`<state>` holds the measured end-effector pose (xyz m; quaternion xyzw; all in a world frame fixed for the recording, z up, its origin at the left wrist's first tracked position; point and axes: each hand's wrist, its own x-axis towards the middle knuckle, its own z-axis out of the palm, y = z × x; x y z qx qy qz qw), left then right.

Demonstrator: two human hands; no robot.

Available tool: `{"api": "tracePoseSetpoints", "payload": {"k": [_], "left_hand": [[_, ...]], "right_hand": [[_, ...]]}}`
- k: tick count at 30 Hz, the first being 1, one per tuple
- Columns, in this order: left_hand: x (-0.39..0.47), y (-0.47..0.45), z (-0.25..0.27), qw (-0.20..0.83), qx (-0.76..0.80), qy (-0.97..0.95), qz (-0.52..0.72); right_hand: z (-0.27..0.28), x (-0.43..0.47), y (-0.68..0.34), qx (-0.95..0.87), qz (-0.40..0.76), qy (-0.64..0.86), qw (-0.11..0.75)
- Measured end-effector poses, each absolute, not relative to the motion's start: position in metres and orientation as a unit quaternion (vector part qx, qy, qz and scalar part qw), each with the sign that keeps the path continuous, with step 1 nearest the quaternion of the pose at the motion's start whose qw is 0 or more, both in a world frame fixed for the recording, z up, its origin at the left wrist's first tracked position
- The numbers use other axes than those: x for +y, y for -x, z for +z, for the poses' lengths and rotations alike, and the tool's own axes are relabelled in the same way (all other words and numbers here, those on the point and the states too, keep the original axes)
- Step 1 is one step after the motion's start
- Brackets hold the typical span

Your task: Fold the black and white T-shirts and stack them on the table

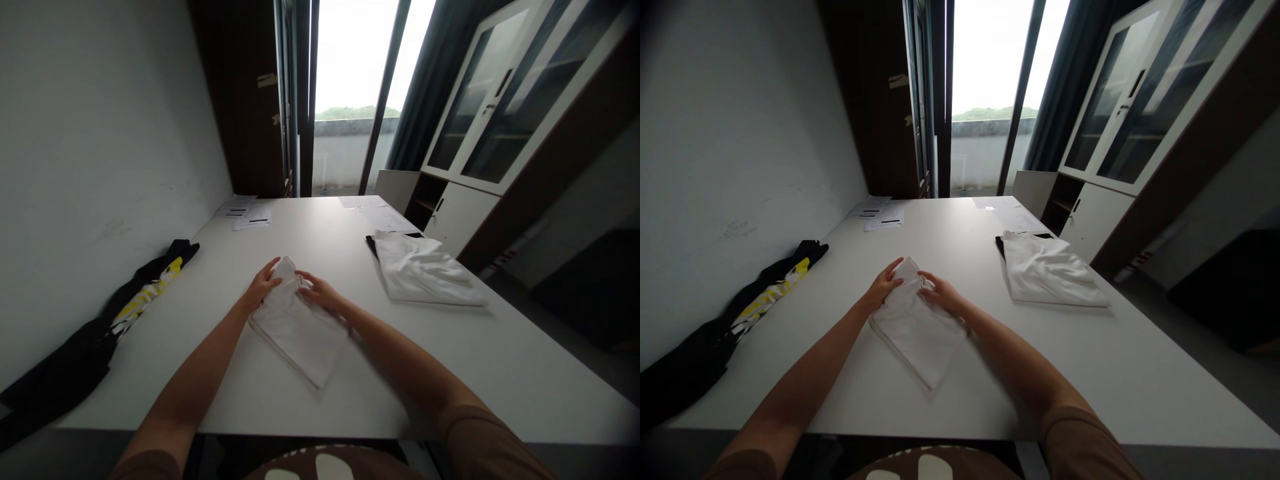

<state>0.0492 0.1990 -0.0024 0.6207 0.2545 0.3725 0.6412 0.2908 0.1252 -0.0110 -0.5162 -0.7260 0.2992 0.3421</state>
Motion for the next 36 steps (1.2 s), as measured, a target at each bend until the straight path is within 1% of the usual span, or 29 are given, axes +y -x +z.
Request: {"api": "tracePoseSetpoints", "payload": {"k": [4,12,16,19,22,25,30,33,36], "left_hand": [[0.191,-0.053,0.006,0.662,0.227,-0.610,0.371],[0.187,-0.056,0.010,0.658,0.213,-0.628,0.357],[0.194,-0.048,0.011,0.653,0.221,-0.645,0.330],[0.197,-0.043,0.010,0.627,0.239,-0.678,0.301],[0.200,-0.041,0.006,0.584,0.281,-0.717,0.256],[0.203,-0.041,-0.001,0.577,0.313,-0.721,0.222],[0.205,-0.043,-0.009,0.597,0.292,-0.700,0.261],[0.206,-0.045,-0.011,0.572,0.297,-0.717,0.267],[0.208,-0.043,-0.011,0.521,0.326,-0.742,0.268]], "right_hand": [[-0.018,0.132,-0.292,-0.701,0.307,0.525,0.373],[-0.018,0.137,-0.284,-0.680,0.322,0.532,0.389],[-0.020,0.136,-0.282,-0.687,0.340,0.501,0.402],[-0.019,0.135,-0.280,-0.696,0.335,0.488,0.406],[-0.016,0.134,-0.279,-0.703,0.324,0.499,0.390],[-0.015,0.134,-0.280,-0.702,0.320,0.513,0.376],[-0.013,0.134,-0.279,-0.704,0.327,0.507,0.374],[-0.011,0.131,-0.277,-0.708,0.305,0.512,0.378],[-0.009,0.128,-0.275,-0.708,0.279,0.526,0.379]]}}
